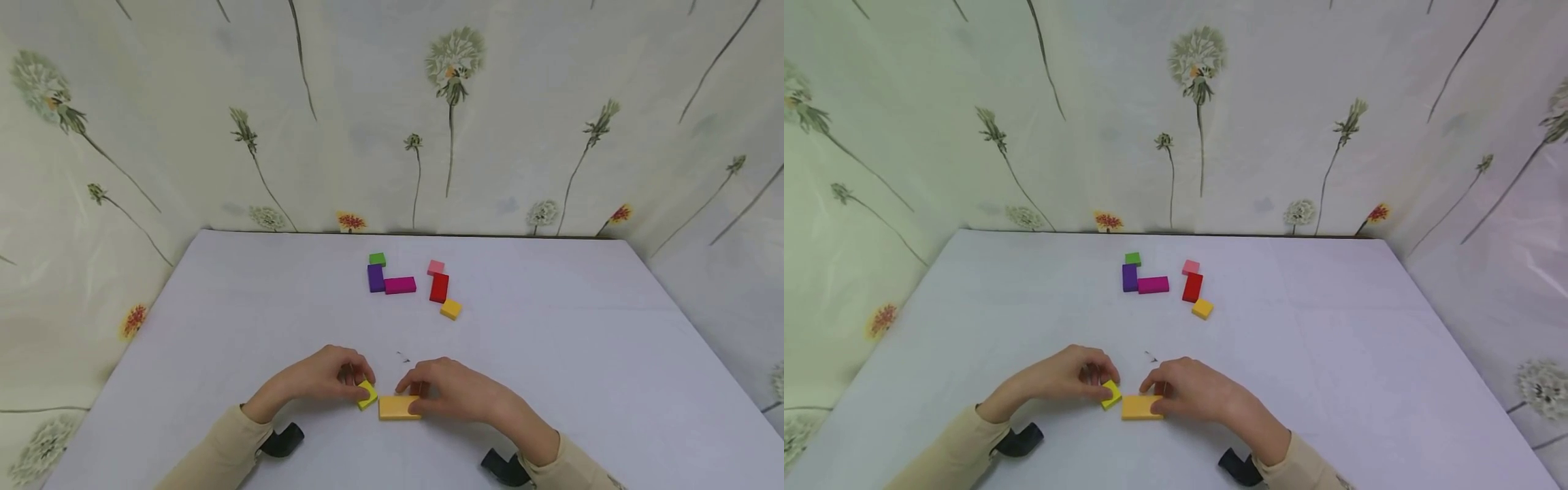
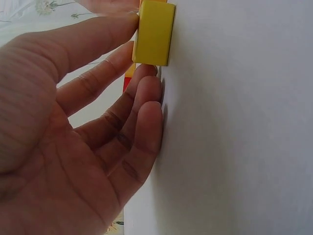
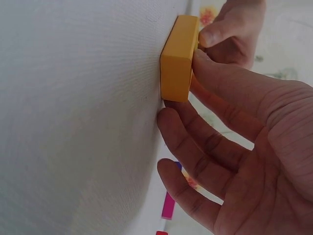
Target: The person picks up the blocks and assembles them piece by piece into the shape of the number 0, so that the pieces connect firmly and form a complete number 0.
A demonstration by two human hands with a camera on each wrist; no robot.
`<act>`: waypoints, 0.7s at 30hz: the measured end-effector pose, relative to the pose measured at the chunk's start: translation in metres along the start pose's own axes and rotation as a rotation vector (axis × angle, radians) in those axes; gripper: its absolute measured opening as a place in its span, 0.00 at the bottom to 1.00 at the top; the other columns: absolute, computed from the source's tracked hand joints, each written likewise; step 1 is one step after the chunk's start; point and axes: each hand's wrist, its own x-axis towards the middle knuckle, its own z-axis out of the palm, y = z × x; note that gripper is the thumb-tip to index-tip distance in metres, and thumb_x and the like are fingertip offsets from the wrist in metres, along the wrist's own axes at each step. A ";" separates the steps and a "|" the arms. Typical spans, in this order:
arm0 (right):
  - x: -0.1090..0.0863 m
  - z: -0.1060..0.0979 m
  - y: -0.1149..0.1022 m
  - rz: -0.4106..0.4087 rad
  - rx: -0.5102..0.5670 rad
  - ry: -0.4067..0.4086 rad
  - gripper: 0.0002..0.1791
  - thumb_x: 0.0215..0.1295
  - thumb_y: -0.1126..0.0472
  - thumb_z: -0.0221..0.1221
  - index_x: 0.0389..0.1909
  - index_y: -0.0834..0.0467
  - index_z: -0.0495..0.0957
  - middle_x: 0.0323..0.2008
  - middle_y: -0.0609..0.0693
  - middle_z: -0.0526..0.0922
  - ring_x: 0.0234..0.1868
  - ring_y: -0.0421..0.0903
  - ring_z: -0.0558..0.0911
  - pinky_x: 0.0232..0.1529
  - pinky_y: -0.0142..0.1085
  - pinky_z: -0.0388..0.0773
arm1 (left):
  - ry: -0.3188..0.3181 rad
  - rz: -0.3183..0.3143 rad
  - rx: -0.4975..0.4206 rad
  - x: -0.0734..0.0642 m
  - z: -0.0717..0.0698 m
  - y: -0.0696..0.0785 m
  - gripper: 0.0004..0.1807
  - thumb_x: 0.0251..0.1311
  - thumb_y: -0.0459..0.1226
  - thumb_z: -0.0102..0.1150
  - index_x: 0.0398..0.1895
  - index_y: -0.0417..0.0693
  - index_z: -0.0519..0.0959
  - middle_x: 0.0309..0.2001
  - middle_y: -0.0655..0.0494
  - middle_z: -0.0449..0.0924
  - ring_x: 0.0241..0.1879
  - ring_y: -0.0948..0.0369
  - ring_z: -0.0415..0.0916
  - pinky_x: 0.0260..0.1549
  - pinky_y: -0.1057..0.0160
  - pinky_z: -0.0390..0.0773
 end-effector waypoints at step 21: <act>0.001 0.000 0.001 0.002 0.006 -0.010 0.15 0.63 0.57 0.65 0.51 0.50 0.83 0.38 0.33 0.80 0.37 0.33 0.76 0.42 0.32 0.76 | 0.017 0.005 0.015 0.000 0.001 -0.001 0.07 0.59 0.37 0.68 0.40 0.48 0.84 0.28 0.65 0.77 0.30 0.66 0.72 0.32 0.68 0.75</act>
